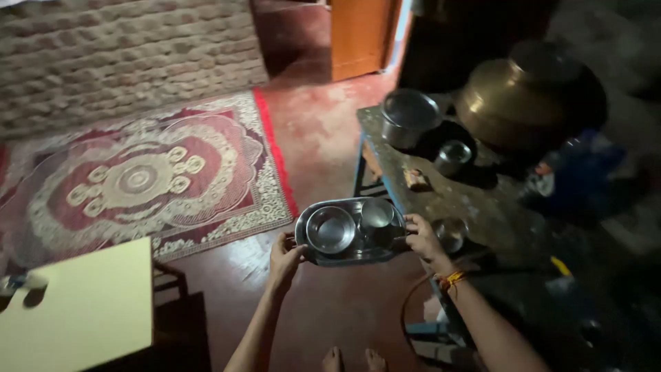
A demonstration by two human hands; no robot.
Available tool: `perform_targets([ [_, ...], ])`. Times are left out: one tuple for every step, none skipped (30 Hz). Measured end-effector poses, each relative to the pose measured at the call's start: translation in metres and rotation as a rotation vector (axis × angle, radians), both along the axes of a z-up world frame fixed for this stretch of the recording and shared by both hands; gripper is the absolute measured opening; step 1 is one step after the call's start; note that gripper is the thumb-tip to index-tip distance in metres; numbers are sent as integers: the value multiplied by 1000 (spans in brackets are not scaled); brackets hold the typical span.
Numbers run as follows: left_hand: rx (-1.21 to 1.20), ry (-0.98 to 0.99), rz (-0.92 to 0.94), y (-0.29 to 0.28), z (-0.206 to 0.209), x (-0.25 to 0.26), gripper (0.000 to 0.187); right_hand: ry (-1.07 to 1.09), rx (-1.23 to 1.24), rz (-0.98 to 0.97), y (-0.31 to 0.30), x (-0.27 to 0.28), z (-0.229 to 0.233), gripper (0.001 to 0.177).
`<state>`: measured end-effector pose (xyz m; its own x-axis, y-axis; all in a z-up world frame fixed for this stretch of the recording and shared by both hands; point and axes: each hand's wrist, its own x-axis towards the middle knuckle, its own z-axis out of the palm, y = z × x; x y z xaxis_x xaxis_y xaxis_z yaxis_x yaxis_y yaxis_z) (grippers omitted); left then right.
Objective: The person carries a metal tray with a bowl and cup to a table, then removes and rearranges the items. They return to a kitchen counter to retrieve a small bowl, place it on the tray, and bring the tray back to the table to set it down and adjust the items.
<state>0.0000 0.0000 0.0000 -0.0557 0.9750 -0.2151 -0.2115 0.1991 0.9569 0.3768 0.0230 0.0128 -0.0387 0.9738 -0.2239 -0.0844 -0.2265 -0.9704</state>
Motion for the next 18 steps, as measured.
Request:
perform_targets([
  [1,-2,26,-3,2,-5,43,-2,1,26,6,-6,-1,56],
  [-9,6,55,-7,5,-11,43,11,0,64,11,-12,-2,56],
  [-21,11,83,-11,6,-15,44,23,-3,101,16,-17,-3,56],
  [-22,6,109,-13,8,-17,44,18,-4,126,25,-19,-9,56],
  [-21,-21,127,-20,10,-20,45,45,-10,165,31,-22,-17,56],
  [-19,-48,145,-27,12,-22,46,73,-16,204,36,-25,-24,57],
  [-19,-46,171,-33,11,-25,46,74,-18,230,35,-36,-5,57],
  [-14,-44,201,-40,10,-26,45,-8,-65,238,33,-47,15,56],
  [-7,-43,230,-47,11,-29,43,-93,-108,244,29,-58,37,55],
  [-5,-41,255,-52,10,-33,43,-93,-105,269,32,-63,36,55],
  [-15,-39,287,-56,7,-35,43,-90,-89,298,35,-68,34,53],
  [-26,-37,318,-62,5,-38,42,-86,-72,328,38,-72,31,52],
  [-22,-38,346,-69,6,-39,42,-88,-68,355,40,-76,30,52],
  [-26,-26,378,-77,8,-40,43,-82,-75,381,41,-80,28,52],
  [-32,-15,409,-85,8,-41,43,-78,-83,407,43,-84,26,52],
  [-30,-16,436,-93,3,-41,43,-79,-81,434,44,-88,21,52],
  [-34,-9,458,-102,-1,-43,44,-41,-69,468,45,-92,17,54],
  [-38,-2,479,-110,-5,-44,45,-1,-58,502,46,-96,13,55],
])
